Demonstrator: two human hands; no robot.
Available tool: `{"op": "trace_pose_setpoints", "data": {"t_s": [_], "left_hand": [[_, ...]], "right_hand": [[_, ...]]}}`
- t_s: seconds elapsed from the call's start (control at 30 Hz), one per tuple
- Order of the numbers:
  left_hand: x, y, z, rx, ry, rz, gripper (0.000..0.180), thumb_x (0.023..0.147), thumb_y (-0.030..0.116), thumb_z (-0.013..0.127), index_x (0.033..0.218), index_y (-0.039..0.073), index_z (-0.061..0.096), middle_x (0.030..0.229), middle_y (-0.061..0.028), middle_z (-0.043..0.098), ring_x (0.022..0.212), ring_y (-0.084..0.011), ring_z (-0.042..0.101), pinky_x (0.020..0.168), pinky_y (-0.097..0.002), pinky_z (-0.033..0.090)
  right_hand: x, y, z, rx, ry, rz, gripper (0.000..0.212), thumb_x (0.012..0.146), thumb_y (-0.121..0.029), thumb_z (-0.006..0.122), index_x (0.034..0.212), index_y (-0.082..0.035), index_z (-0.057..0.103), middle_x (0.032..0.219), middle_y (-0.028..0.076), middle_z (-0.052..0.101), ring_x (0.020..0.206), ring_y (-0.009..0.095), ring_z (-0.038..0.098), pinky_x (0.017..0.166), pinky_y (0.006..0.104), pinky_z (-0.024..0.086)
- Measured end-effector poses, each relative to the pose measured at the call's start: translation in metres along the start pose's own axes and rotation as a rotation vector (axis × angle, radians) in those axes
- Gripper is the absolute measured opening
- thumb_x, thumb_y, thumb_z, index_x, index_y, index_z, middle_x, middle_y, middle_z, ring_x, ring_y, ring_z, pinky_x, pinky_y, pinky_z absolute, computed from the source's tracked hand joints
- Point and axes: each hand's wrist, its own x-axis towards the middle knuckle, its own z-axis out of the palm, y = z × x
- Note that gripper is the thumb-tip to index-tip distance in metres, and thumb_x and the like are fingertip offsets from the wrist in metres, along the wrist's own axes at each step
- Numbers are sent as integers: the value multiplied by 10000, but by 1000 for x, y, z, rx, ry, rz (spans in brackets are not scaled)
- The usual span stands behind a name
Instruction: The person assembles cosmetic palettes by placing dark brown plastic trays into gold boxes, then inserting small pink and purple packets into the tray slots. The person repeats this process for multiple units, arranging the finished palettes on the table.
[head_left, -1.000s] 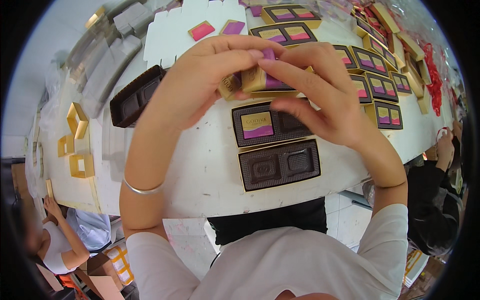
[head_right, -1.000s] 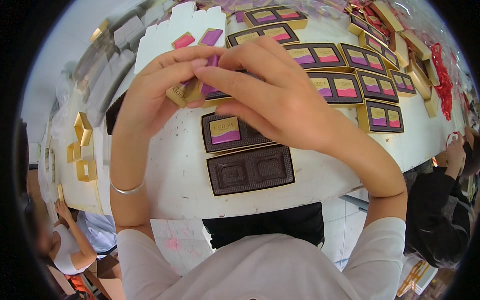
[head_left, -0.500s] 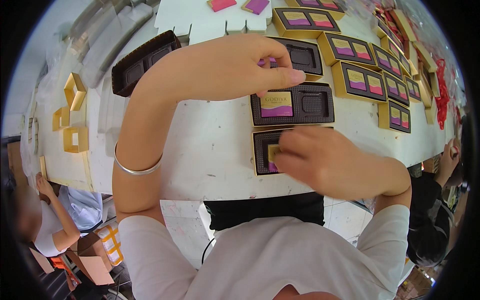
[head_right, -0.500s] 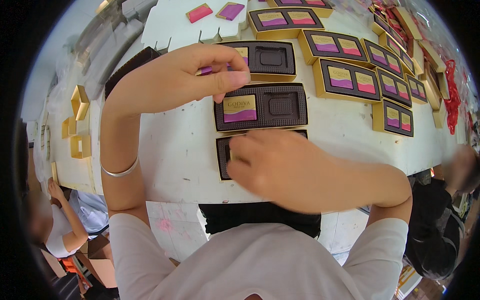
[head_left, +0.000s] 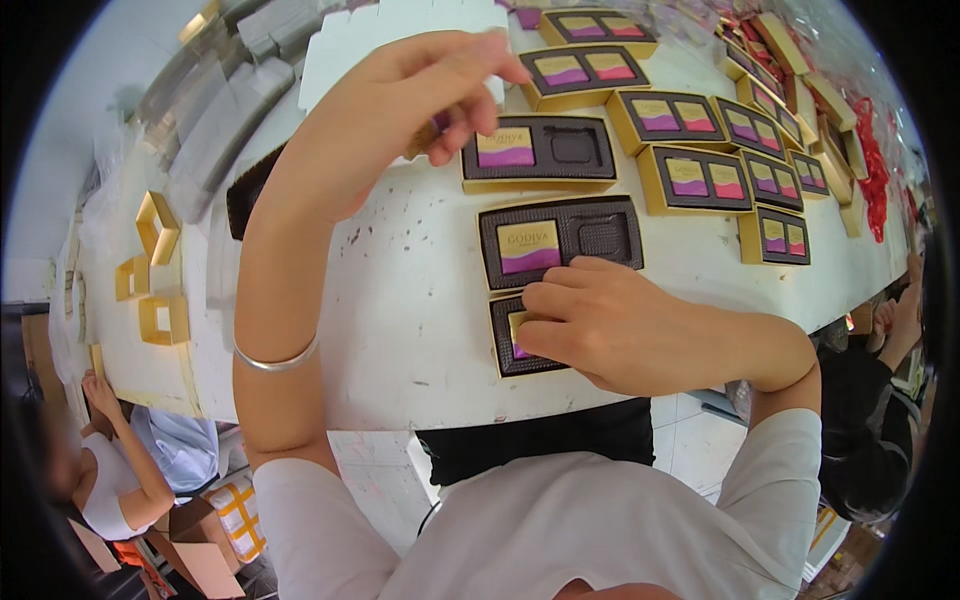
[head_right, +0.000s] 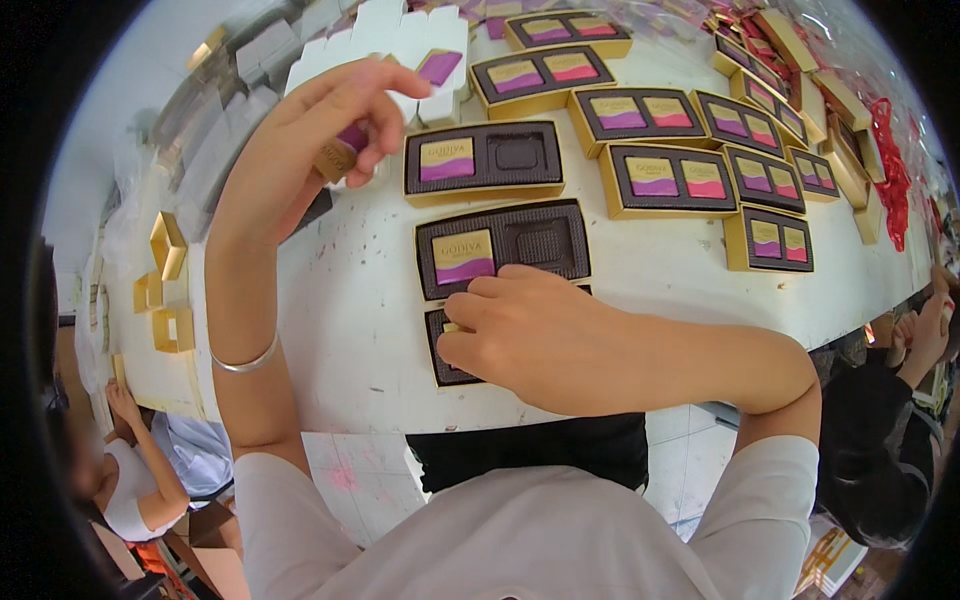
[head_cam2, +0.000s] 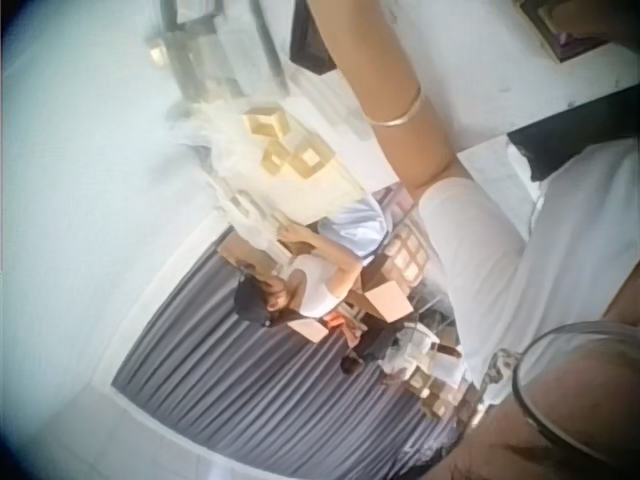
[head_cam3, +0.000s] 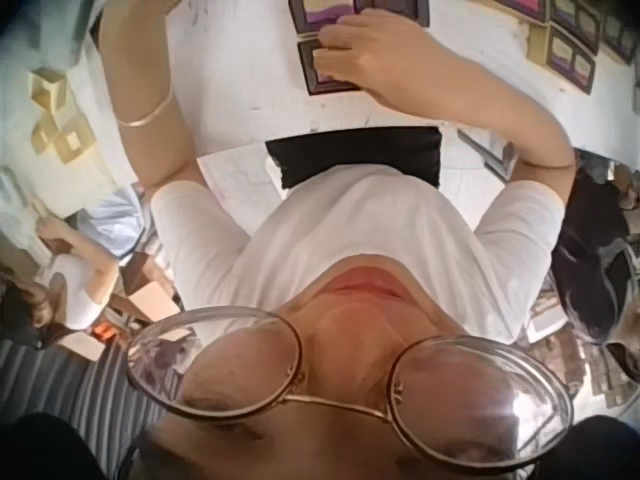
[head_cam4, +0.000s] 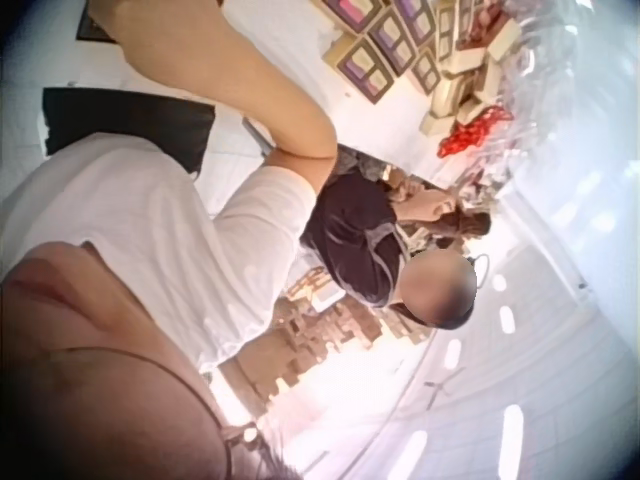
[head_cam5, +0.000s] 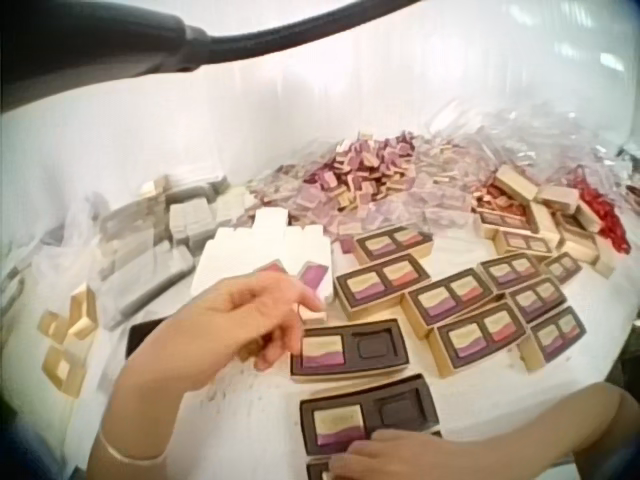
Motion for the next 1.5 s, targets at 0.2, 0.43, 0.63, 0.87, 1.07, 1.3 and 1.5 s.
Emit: {"op": "trace_pose_setpoints", "data": {"t_s": [0.2,0.43,0.63,0.87,1.07,1.3,1.5], "left_hand": [[2,-8,-26,-437,257,102,353,949,321,475,1064,-4,554,720,-5,504,611,-73,425,508,-204,336],[6,-10,-42,-799,339,194,255,910,210,552,1040,-9,556,762,-24,509,645,-101,445,524,-224,362],[1,-3,-40,-834,329,195,231,904,182,558,1042,-3,558,769,-14,471,657,-101,426,534,-216,356],[3,-2,-26,-92,537,199,321,850,259,644,1074,36,590,825,-4,538,658,-69,424,553,-199,349],[12,-18,-16,176,273,122,260,828,268,668,999,75,637,694,65,534,612,-36,391,543,-181,302],[11,-10,0,-255,-121,84,258,917,213,560,1061,5,607,727,17,563,606,-52,408,554,-204,341],[7,-14,24,-1,-105,59,331,884,230,610,1151,36,587,789,20,577,620,-46,431,566,-192,373]], "right_hand": [[5,11,-28,222,449,8,23,823,-31,575,822,-8,581,741,94,533,692,228,530,624,357,438],[49,97,-68,-183,686,225,185,824,-137,626,968,-21,621,923,110,618,896,235,583,785,342,472],[138,159,-56,-374,331,140,315,826,-199,624,1098,-40,607,1103,146,607,1040,300,560,884,372,441],[121,139,-60,450,519,299,290,872,-201,603,1074,7,620,956,84,655,829,184,613,767,289,479],[68,87,-62,874,459,409,239,886,-184,608,1065,-26,629,956,47,629,841,99,598,740,240,488],[12,52,-55,-41,628,-75,284,770,-23,663,1052,-39,629,996,107,577,860,215,579,675,294,478],[1,33,-64,-180,706,-125,170,744,5,654,913,-9,636,881,134,594,808,262,592,654,341,471]]}}
